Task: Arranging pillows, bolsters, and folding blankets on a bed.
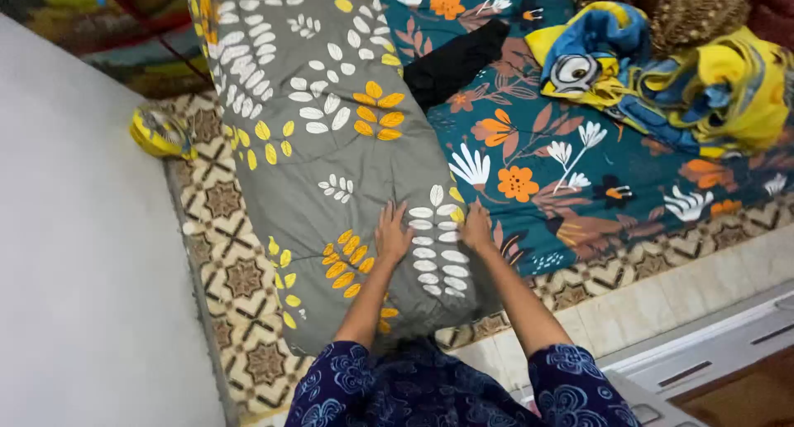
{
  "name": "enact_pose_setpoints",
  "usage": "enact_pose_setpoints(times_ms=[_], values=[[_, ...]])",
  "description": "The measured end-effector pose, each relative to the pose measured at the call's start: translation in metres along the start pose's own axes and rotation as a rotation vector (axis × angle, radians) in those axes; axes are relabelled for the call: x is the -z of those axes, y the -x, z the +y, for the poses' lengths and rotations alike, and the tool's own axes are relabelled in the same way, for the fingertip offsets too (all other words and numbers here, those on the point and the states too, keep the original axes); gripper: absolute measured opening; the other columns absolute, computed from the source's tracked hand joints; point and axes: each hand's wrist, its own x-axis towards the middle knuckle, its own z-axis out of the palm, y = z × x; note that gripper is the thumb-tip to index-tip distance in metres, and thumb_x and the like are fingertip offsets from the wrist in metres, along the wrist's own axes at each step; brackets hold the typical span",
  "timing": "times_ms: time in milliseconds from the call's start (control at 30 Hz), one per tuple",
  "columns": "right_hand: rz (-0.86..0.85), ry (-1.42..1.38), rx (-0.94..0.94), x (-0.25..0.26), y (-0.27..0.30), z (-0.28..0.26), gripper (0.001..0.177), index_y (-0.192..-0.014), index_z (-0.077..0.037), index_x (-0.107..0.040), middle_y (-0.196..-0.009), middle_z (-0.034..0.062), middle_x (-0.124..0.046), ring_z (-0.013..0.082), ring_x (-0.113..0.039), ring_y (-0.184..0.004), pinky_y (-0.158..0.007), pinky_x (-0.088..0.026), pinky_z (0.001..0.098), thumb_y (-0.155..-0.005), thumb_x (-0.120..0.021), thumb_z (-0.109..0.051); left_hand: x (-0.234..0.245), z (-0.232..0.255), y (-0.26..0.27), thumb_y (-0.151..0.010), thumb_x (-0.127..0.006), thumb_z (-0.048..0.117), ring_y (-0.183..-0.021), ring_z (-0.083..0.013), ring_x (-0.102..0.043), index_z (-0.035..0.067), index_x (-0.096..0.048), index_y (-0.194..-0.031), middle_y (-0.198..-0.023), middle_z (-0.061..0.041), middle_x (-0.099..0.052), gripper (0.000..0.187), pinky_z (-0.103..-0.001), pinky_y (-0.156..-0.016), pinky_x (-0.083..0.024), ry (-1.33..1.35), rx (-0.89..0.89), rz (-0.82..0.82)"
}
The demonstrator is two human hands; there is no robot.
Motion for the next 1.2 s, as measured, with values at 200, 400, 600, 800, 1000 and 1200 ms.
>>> enact_pose_setpoints(times_ms=[200, 400, 600, 800, 1000, 1200], values=[[-0.323, -0.168, -0.399, -0.006, -0.043, 0.008, 0.053, -0.126, 0.0, -0.059, -0.118, 0.03, -0.067, 0.0458, -0.064, -0.114, -0.098, -0.05, 0.0528, -0.088, -0.07, -0.035, -0.01, 0.02, -0.023, -0.083, -0.075, 0.033, -0.151, -0.0403, -0.025, 0.03, -0.045, -0.152, -0.165, -0.015, -0.029, 0.075, -0.062, -0.112, -0.033, -0.02, 0.008, 0.036], [-0.448, 0.082, -0.008, -0.036, -0.02, 0.066, 0.041, -0.112, -0.005, -0.072, -0.099, 0.0265, -0.073, 0.0478, -0.066, -0.099, -0.097, -0.043, 0.0616, -0.083, -0.07, -0.034, -0.037, 0.023, -0.021, -0.083, -0.074, 0.037, -0.148, -0.0398, -0.027, 0.022, -0.057, -0.14, -0.161, -0.015, -0.034, 0.06, -0.062, -0.111, -0.032, -0.185, -0.057, 0.045], [-0.653, 0.11, -0.202, -0.005, -0.071, 0.042, 0.035, -0.101, -0.003, -0.076, -0.101, 0.0254, -0.072, 0.0428, -0.069, -0.1, -0.085, -0.054, 0.0522, -0.092, -0.068, -0.035, -0.018, 0.037, -0.063, -0.083, -0.074, 0.031, -0.139, -0.0349, -0.04, 0.021, -0.063, -0.128, -0.145, -0.011, -0.049, 0.048, -0.056, -0.107, -0.037, -0.172, 0.083, 0.121], [-0.399, -0.458, -0.09, -0.019, -0.197, 0.07, 0.034, -0.126, -0.013, -0.068, -0.094, 0.0237, -0.063, 0.0407, -0.063, -0.077, -0.068, -0.05, 0.0475, -0.093, -0.067, -0.016, 0.012, 0.057, -0.119, -0.08, -0.073, 0.023, -0.139, -0.0389, -0.042, 0.022, -0.051, -0.147, -0.153, -0.015, -0.044, 0.071, -0.056, -0.111, -0.038, -0.039, 0.07, 0.32], [-0.526, -1.104, -0.54, 0.01, -0.293, -0.005, 0.069, -0.141, -0.028, -0.041, -0.125, 0.0096, -0.057, 0.0236, -0.065, -0.102, -0.079, -0.058, 0.0411, -0.083, -0.075, -0.012, 0.023, 0.059, -0.163, -0.09, -0.071, 0.03, -0.152, -0.0395, -0.025, 0.028, -0.037, -0.158, -0.165, -0.015, -0.03, 0.076, -0.066, -0.117, -0.023, -0.086, 0.152, 0.322], [-0.425, -1.165, -0.853, -0.065, -0.371, 0.016, 0.092, -0.151, -0.028, -0.025, -0.144, 0.0052, -0.043, 0.0289, -0.056, -0.11, -0.09, -0.055, 0.0508, -0.082, -0.086, -0.032, 0.019, 0.044, -0.221, -0.094, -0.062, 0.044, -0.155, -0.0391, -0.014, 0.028, -0.03, -0.161, -0.169, -0.015, -0.019, 0.076, -0.066, -0.119, -0.015, -0.113, 0.196, 0.224]])
